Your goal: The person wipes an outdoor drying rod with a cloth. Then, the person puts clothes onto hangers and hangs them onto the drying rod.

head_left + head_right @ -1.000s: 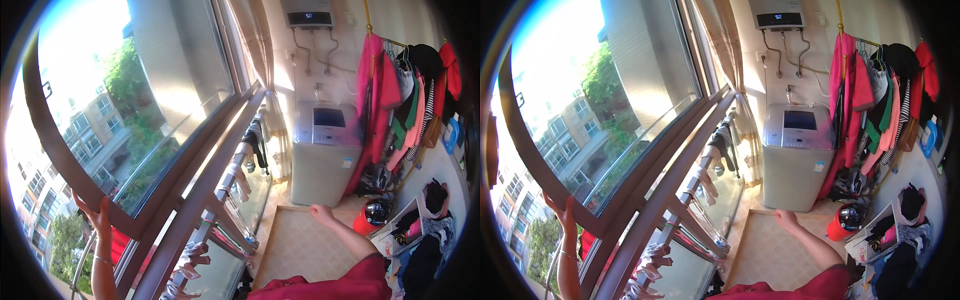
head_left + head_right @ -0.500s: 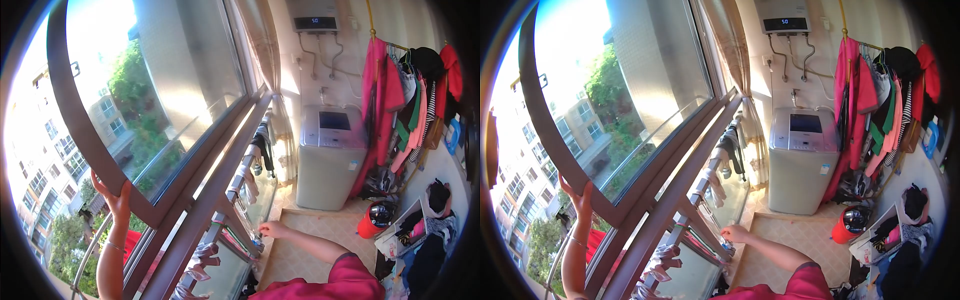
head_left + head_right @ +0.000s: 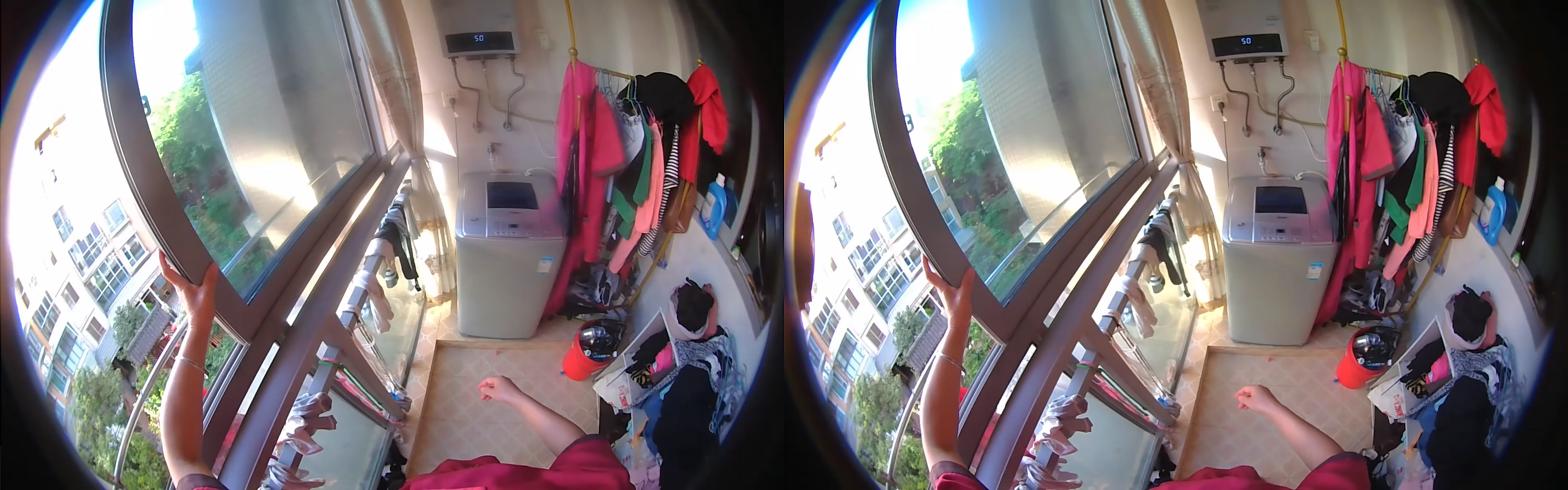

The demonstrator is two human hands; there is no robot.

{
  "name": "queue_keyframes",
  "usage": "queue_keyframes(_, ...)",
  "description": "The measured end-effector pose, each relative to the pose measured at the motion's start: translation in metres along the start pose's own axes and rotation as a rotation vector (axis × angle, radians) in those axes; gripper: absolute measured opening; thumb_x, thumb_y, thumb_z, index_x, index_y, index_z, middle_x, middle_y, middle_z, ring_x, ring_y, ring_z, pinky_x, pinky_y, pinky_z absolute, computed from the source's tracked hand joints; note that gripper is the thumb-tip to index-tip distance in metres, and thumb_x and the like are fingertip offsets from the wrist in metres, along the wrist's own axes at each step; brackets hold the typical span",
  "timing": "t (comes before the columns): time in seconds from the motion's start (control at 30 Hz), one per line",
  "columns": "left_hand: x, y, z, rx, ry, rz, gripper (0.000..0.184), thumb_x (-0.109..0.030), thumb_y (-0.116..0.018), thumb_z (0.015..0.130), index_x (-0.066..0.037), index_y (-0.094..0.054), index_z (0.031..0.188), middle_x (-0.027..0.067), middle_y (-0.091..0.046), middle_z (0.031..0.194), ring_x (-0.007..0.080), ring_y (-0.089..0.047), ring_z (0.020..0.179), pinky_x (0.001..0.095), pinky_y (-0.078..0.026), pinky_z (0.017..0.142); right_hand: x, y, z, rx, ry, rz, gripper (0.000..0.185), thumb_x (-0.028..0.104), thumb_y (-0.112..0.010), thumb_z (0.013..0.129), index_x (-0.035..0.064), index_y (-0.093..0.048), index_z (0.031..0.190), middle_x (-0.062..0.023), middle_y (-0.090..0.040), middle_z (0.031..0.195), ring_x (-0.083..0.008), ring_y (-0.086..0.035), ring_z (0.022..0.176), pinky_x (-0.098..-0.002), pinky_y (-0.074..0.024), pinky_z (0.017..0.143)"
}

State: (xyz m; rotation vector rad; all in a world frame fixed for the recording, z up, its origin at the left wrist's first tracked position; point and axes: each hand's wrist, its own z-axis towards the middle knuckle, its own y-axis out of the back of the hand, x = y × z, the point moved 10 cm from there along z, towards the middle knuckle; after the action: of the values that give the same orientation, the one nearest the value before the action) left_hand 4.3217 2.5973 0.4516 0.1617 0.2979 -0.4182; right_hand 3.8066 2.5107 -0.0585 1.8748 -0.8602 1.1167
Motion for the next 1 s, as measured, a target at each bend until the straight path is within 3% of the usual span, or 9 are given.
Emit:
queue_keyframes(0.1,0.022,-0.017,0.000,0.052,0.121,-0.184,0.094,-0.016,-0.069,0.068,-0.007,-0.006,0.136,0.0177,-0.024,0.130,0.0275,-0.030,0.117,0.0380,-0.026,0.097,-0.018,0.027,-0.022,-0.059,-0.032,0.003,0.019,0.011,-0.050,0.083,-0.0002,-0.059,0.095,-0.0086,-0.064,0.077,-0.0123,-0.062,0.068,-0.0240,-0.0500,0.062)
queue_keyframes(0.3,0.005,-0.034,0.004,0.038,0.088,-0.157,0.091,-0.012,-0.068,0.069,-0.009,-0.007,0.136,0.0160,-0.028,0.129,0.0257,-0.034,0.114,0.0365,-0.029,0.095,-0.057,0.070,-0.059,-0.157,-0.090,0.050,0.019,0.008,-0.050,0.084,-0.0037,-0.057,0.097,-0.0113,-0.063,0.078,-0.0156,-0.062,0.068,-0.0263,-0.0508,0.064)
queue_keyframes(0.33,0.028,-0.042,0.001,0.100,0.196,-0.322,0.091,-0.012,-0.069,0.069,-0.008,-0.008,0.136,0.0146,-0.029,0.129,0.0239,-0.035,0.113,0.0353,-0.031,0.094,-0.070,0.077,-0.067,-0.180,-0.113,0.063,0.018,0.008,-0.050,0.084,-0.0040,-0.057,0.097,-0.0113,-0.063,0.078,-0.0159,-0.062,0.068,-0.0264,-0.0508,0.064)
queue_keyframes(0.4,0.041,-0.036,0.001,0.083,0.154,-0.256,0.089,-0.015,-0.071,0.069,-0.007,-0.013,0.136,0.0138,-0.031,0.128,0.0237,-0.035,0.114,0.0356,-0.030,0.095,-0.085,0.092,-0.082,-0.204,-0.147,0.076,0.018,0.007,-0.050,0.084,-0.0043,-0.057,0.097,-0.0113,-0.063,0.077,-0.0161,-0.062,0.068,-0.0264,-0.0509,0.064)
queue_keyframes(0.5,0.046,-0.023,0.002,0.037,0.044,0.214,0.081,-0.027,-0.068,0.071,-0.006,-0.021,0.134,0.0186,-0.035,0.126,0.0283,-0.035,0.118,0.0366,-0.027,0.098,-0.113,0.123,-0.105,-0.253,-0.144,-0.029,0.014,0.010,-0.052,0.083,-0.0005,-0.059,0.090,-0.0075,-0.063,0.074,-0.0135,-0.061,0.067,-0.0257,-0.0491,0.062)
queue_keyframes(0.57,0.041,-0.022,0.000,-0.003,-0.032,0.396,0.073,-0.027,-0.066,0.073,-0.005,-0.024,0.129,0.0179,-0.037,0.122,0.0276,-0.037,0.113,0.0369,-0.029,0.095,-0.153,0.145,-0.118,-0.312,-0.137,-0.100,0.012,0.011,-0.053,0.082,0.0020,-0.059,0.086,-0.0048,-0.063,0.073,-0.0111,-0.060,0.065,-0.0252,-0.0475,0.061)
queue_keyframes(0.8,-0.121,-0.037,-0.081,-0.316,-0.311,0.651,0.047,-0.026,-0.058,0.081,-0.002,-0.034,0.113,0.0154,-0.042,0.109,0.0253,-0.043,0.095,0.0381,-0.036,0.085,-0.132,0.231,-0.222,-0.524,-0.202,0.033,0.017,0.015,-0.052,0.083,0.0008,-0.059,0.090,-0.0058,-0.063,0.074,-0.0113,-0.061,0.066,-0.0257,-0.0488,0.061)
queue_keyframes(0.93,-0.191,-0.106,-0.155,-0.177,-0.342,0.573,0.035,-0.026,-0.054,0.085,0.000,-0.040,0.104,0.0139,-0.044,0.101,0.0239,-0.046,0.085,0.0388,-0.040,0.078,-0.143,0.272,-0.253,-0.602,-0.134,0.028,0.019,0.017,-0.053,0.081,0.0001,-0.059,0.090,-0.0089,-0.064,0.074,-0.0135,-0.063,0.065,-0.0265,-0.0497,0.059)
queue_keyframes(1.0,-0.186,-0.152,-0.199,-0.001,-0.334,0.476,0.052,-0.036,-0.057,0.080,-0.001,-0.031,0.110,0.0152,-0.037,0.106,0.0299,-0.040,0.095,0.0472,-0.034,0.083,-0.145,0.287,-0.267,-0.623,-0.157,0.039,0.019,0.016,-0.054,0.081,0.0004,-0.059,0.090,-0.0092,-0.064,0.075,-0.0140,-0.063,0.066,-0.0266,-0.0495,0.060)
